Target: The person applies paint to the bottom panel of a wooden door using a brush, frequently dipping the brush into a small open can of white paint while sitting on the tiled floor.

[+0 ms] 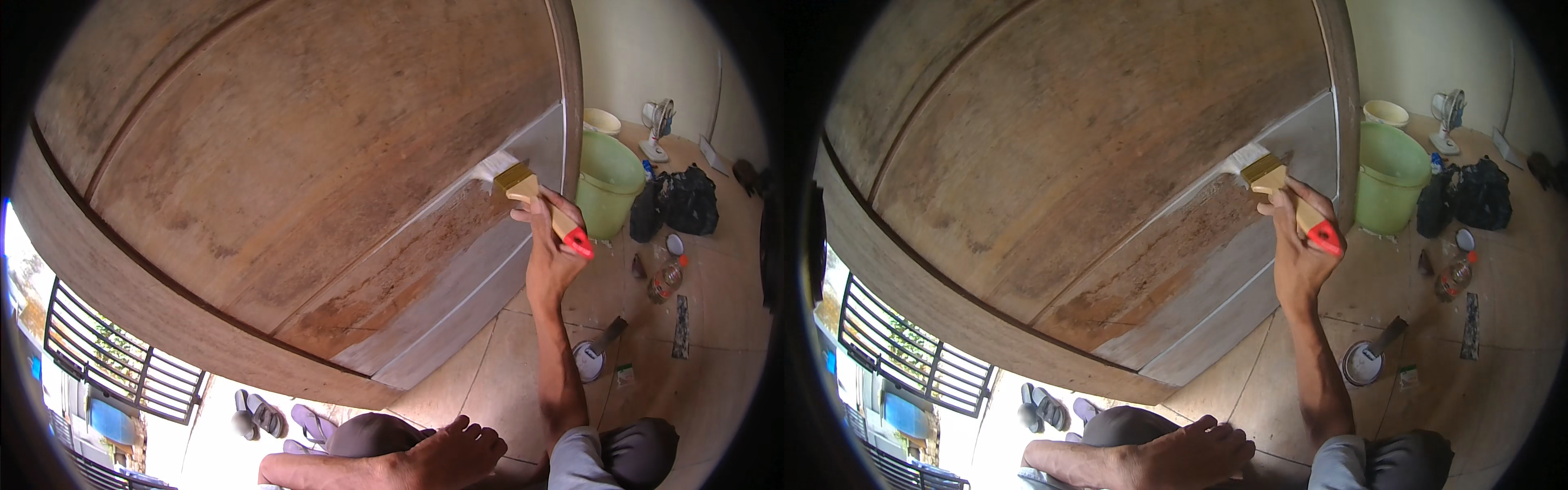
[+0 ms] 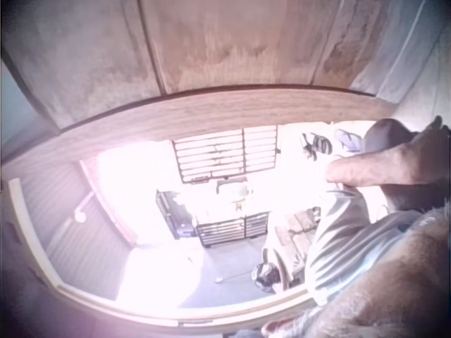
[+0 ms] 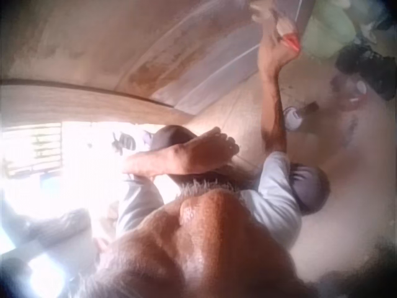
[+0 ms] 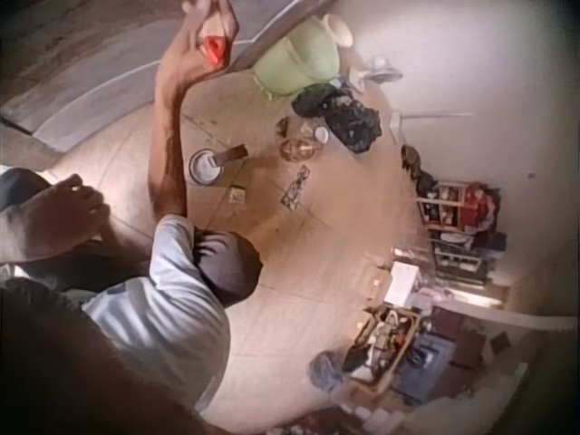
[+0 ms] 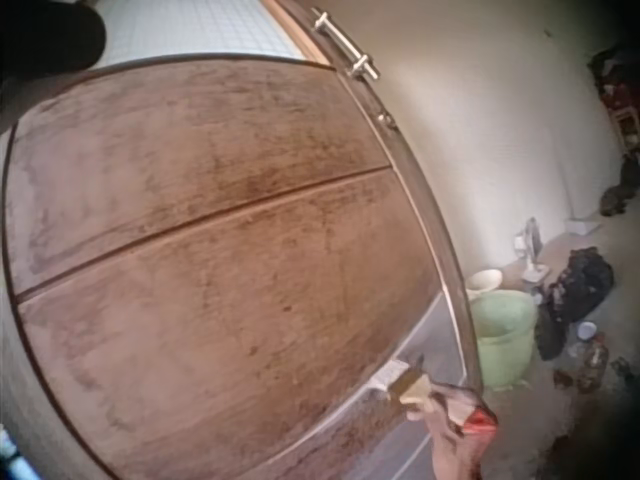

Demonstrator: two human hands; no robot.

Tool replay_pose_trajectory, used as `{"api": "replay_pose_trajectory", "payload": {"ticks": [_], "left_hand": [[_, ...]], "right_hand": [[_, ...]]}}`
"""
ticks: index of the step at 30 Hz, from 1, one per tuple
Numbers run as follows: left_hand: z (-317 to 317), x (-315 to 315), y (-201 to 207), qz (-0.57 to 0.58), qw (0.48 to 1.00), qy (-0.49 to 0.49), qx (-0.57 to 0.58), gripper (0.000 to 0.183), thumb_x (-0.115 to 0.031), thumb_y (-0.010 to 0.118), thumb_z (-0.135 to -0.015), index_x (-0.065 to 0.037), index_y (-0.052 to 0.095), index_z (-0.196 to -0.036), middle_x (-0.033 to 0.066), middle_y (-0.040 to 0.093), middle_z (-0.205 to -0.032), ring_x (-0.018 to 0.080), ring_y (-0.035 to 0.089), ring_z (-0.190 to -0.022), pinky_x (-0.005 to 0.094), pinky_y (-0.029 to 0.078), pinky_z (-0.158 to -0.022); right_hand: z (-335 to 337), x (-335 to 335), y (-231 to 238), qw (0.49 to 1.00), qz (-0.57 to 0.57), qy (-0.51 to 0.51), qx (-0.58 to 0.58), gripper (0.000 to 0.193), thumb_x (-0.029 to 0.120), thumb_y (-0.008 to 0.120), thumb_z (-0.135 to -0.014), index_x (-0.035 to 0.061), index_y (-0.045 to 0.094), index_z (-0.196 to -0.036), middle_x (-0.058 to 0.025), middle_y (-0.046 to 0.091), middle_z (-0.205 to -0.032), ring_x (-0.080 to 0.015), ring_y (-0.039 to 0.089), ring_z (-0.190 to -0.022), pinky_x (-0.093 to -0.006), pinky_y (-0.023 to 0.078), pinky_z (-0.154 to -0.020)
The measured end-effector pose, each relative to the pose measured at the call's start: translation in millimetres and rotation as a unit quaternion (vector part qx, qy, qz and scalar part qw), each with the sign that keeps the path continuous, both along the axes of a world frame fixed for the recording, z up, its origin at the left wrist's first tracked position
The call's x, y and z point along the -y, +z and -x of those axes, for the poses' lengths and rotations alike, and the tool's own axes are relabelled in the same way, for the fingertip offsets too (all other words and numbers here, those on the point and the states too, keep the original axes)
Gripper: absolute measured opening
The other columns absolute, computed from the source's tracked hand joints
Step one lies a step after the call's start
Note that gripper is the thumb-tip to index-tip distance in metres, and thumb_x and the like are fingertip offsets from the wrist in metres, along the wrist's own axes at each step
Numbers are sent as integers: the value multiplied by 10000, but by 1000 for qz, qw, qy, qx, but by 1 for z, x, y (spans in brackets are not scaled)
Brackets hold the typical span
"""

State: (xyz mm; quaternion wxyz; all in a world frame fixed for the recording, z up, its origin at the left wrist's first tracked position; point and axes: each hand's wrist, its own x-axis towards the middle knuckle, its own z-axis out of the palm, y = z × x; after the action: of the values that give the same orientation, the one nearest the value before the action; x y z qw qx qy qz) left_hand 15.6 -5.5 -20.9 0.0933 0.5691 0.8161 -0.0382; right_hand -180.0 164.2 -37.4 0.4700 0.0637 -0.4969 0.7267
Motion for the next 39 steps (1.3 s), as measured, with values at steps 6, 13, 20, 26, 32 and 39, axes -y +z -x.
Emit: {"api": "replay_pose_trajectory", "payload": {"ticks": [6,13,20,26,32,39], "left_hand": [[1,3,-5,-17,999,-14,-23,182,-203,546,-892,-61,573,-1001,86,598,-951,203,581,-880,361,477,-810],[-8,-13,-14,23,998,6,66,213,-233,568,-897,-44,602,-989,105,619,-978,239,608,-904,403,473,-839],[-12,-7,-6,10,999,36,20,218,-275,571,-892,-65,604,-941,81,612,-923,231,615,-870,386,472,-807],[-21,6,10,-2,997,16,80,206,-240,586,-879,-46,612,-945,86,617,-927,219,615,-860,371,485,-812],[-26,50,83,-74,966,-139,-204,180,-162,619,-853,-6,620,-943,95,623,-930,200,615,-838,339,508,-815],[-28,64,110,-58,914,-188,-356,186,-53,667,-809,45,631,-963,111,635,-949,176,620,-830,291,533,-814]], "right_hand": [[-38,76,1,975,-188,-39,-110,262,58,790,-813,7,678,-1044,-116,716,-904,-176,716,-791,-278,580,-635],[-79,122,7,956,-221,110,-158,338,126,850,-749,75,684,-1039,-102,721,-871,-203,725,-732,-278,590,-581],[-29,59,-3,991,-121,38,-32,230,62,737,-863,-19,660,-1064,-120,729,-816,-178,724,-715,-295,594,-600],[-52,83,-1,927,-321,-162,-108,401,-34,804,-753,-23,650,-1122,-145,709,-871,-225,701,-717,-318,573,-632],[-90,145,7,900,-379,-79,-201,406,52,832,-750,-31,628,-1091,-124,704,-929,-237,679,-657,-319,572,-552],[-115,186,7,892,-385,39,-235,465,92,837,-757,-43,606,-1137,-100,670,-846,-208,664,-642,-292,548,-534]]}}
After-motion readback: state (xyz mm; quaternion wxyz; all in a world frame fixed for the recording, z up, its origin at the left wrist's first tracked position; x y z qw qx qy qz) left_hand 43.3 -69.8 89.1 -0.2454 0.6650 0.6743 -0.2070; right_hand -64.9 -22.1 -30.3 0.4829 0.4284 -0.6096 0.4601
